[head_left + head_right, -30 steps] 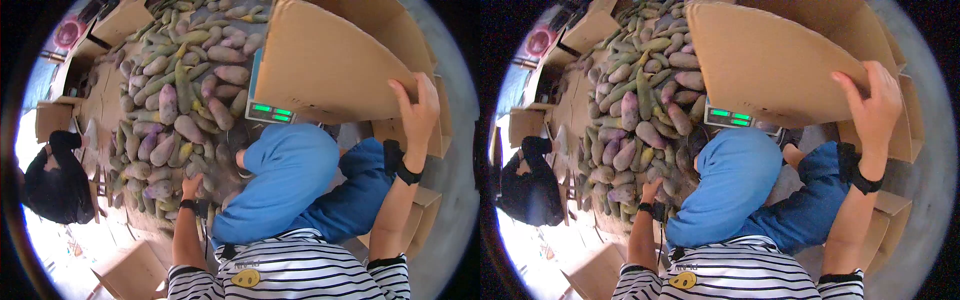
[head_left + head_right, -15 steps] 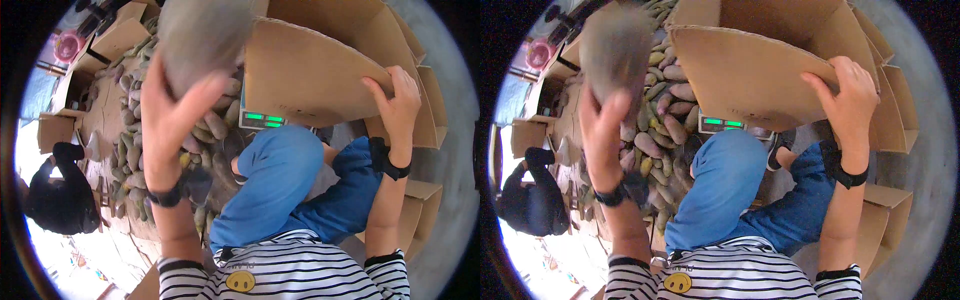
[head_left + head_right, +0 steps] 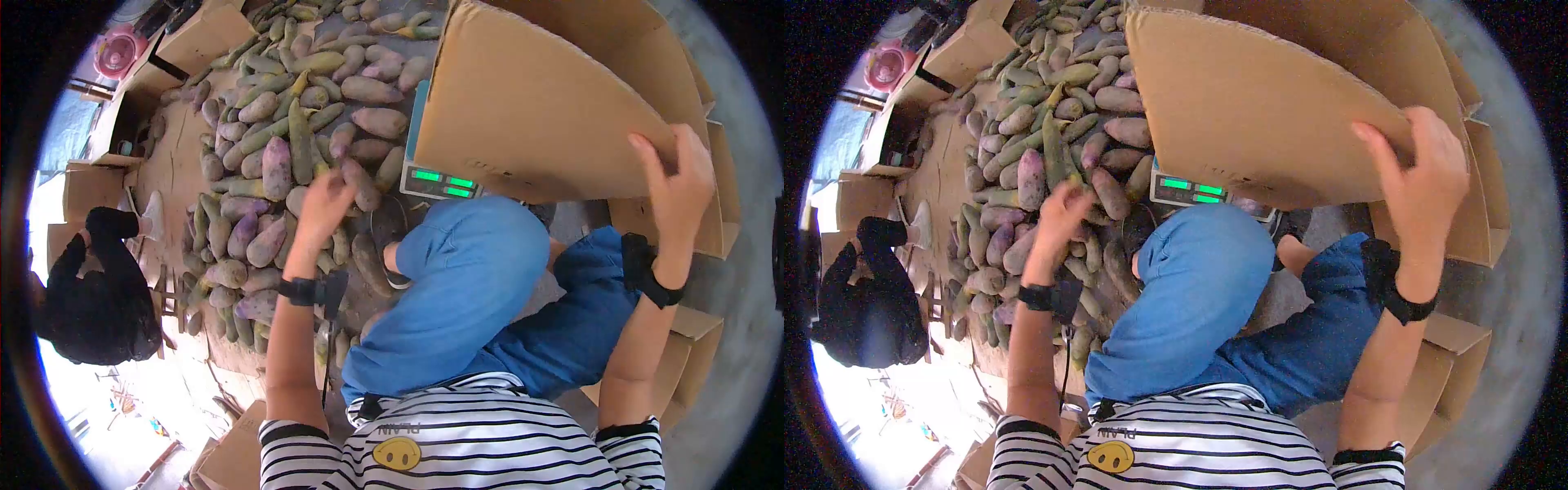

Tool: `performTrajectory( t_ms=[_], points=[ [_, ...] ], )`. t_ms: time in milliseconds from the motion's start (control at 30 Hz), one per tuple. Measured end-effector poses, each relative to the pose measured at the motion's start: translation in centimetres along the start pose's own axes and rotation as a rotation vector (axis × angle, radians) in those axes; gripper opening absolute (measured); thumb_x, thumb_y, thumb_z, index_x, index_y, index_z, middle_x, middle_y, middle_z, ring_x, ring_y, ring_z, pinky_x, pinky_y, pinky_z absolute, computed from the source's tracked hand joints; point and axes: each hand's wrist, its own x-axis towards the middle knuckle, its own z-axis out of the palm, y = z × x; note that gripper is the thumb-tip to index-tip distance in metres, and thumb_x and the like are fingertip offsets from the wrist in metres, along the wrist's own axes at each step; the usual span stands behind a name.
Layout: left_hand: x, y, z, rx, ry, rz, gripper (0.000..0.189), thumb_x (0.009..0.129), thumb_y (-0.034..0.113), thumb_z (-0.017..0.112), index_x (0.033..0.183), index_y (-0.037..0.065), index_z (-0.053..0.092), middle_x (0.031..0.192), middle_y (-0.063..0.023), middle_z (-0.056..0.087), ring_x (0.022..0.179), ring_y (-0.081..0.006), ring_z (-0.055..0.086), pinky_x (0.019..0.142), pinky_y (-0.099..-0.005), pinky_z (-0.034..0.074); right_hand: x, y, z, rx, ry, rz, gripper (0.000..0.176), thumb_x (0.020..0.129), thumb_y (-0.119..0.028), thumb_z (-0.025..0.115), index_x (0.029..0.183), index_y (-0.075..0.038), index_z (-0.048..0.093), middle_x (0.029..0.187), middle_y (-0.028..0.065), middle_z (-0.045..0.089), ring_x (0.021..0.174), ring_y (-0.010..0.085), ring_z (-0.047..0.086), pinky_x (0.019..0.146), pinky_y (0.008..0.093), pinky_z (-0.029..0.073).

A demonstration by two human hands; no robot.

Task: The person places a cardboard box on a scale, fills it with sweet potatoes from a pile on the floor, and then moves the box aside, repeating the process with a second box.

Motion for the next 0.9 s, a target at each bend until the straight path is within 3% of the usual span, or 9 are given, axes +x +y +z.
performTrajectory(
  t_ms=[67, 100, 200, 367, 433, 533, 667, 833, 900],
  points=[
    [-2.0, -5.9, 1.4, 0.217, -0.124, -0.097, 0.048, 0.079, 0.033, 0.063, 0.108, -0.005, 0.058, 0.102, -0.0251, 0.062, 0.097, -0.0385, 0.059, 0.083, -0.0405, 0.047, 0.0, -0.1, -0.1, 0.019, -0.02, 0.017, 0.036, 0.073, -0.032, 0.076, 0.087, -0.004, 0.058, 0.081, 0.0123, 0.061, 0.077, 0.0315, 0.058, 0.068, 0.0374, 0.045],
    [-2.4, -12.3, 3.2, 0.218, -0.105, -0.201, 0.052, 0.077, 0.036, 0.065, 0.108, -0.005, 0.057, 0.103, -0.0257, 0.062, 0.099, -0.0384, 0.059, 0.084, -0.0412, 0.047, 0.0, -0.2, -0.1, 0.034, -0.035, 0.042, 0.036, 0.073, -0.031, 0.076, 0.087, -0.004, 0.058, 0.081, 0.0121, 0.06, 0.077, 0.0311, 0.058, 0.068, 0.037, 0.045],
    [-5.0, -17.2, 5.3, 0.339, -0.167, -0.329, 0.059, 0.076, 0.039, 0.066, 0.11, -0.008, 0.056, 0.105, -0.0276, 0.061, 0.103, -0.0385, 0.059, 0.085, -0.0413, 0.047, -0.1, -0.4, -0.2, 0.033, -0.061, 0.109, 0.034, 0.075, -0.029, 0.075, 0.087, -0.004, 0.057, 0.08, 0.0118, 0.059, 0.076, 0.0296, 0.057, 0.068, 0.0363, 0.044],
    [-5.6, -21.5, 8.3, 0.358, -0.277, -0.501, 0.07, 0.072, 0.043, 0.069, 0.113, -0.012, 0.053, 0.11, -0.0279, 0.06, 0.105, -0.0381, 0.058, 0.086, -0.0408, 0.047, 0.1, -1.1, -0.2, 0.065, -0.065, 0.098, 0.031, 0.077, -0.027, 0.074, 0.088, -0.004, 0.057, 0.081, 0.0115, 0.058, 0.076, 0.0276, 0.056, 0.068, 0.0353, 0.044],
    [-5.5, -22.4, 9.7, 0.128, -0.389, -0.704, 0.077, 0.069, 0.042, 0.074, 0.117, -0.012, 0.05, 0.112, -0.0267, 0.06, 0.104, -0.0368, 0.059, 0.087, -0.0397, 0.048, 0.0, -0.8, -0.2, 0.064, -0.081, 0.113, 0.03, 0.077, -0.026, 0.074, 0.089, -0.004, 0.057, 0.081, 0.0116, 0.058, 0.076, 0.0273, 0.056, 0.069, 0.0351, 0.044],
    [-5.7, -25.3, 12.9, -0.012, -0.243, -0.791, 0.077, 0.065, 0.038, 0.079, 0.117, -0.01, 0.05, 0.112, -0.0252, 0.06, 0.103, -0.0343, 0.06, 0.087, -0.0385, 0.048, -0.1, -0.4, -0.2, 0.033, -0.096, 0.124, 0.03, 0.078, -0.025, 0.074, 0.09, -0.003, 0.057, 0.082, 0.0118, 0.058, 0.077, 0.0274, 0.056, 0.069, 0.0349, 0.044],
    [-6.0, -26.9, 14.6, -0.149, -0.102, -0.691, 0.072, 0.063, 0.034, 0.081, 0.114, -0.009, 0.051, 0.11, -0.0235, 0.061, 0.101, -0.0317, 0.061, 0.086, -0.0368, 0.048, -0.1, -0.4, -0.2, 0.027, -0.083, 0.113, 0.03, 0.078, -0.025, 0.074, 0.091, -0.003, 0.058, 0.084, 0.0119, 0.059, 0.078, 0.0278, 0.057, 0.07, 0.0348, 0.044],
    [-5.8, -19.5, 10.0, 0.003, -0.103, -0.452, 0.067, 0.064, 0.03, 0.08, 0.112, -0.007, 0.052, 0.101, -0.0202, 0.064, 0.094, -0.0289, 0.063, 0.082, -0.035, 0.049, -0.1, -0.7, -0.1, 0.02, -0.017, 0.126, 0.033, 0.076, -0.025, 0.076, 0.092, -0.003, 0.058, 0.086, 0.0123, 0.06, 0.08, 0.0289, 0.058, 0.071, 0.0352, 0.044],
    [-5.4, -16.9, 7.4, -0.136, -0.035, -0.412, 0.062, 0.066, 0.027, 0.079, 0.112, -0.003, 0.053, 0.096, -0.0144, 0.065, 0.088, -0.0244, 0.063, 0.08, -0.0351, 0.049, -0.1, -0.3, -0.1, 0.04, -0.036, 0.057, 0.035, 0.073, -0.027, 0.077, 0.091, -0.003, 0.058, 0.085, 0.0126, 0.06, 0.08, 0.031, 0.058, 0.07, 0.0368, 0.045]
  ],
)
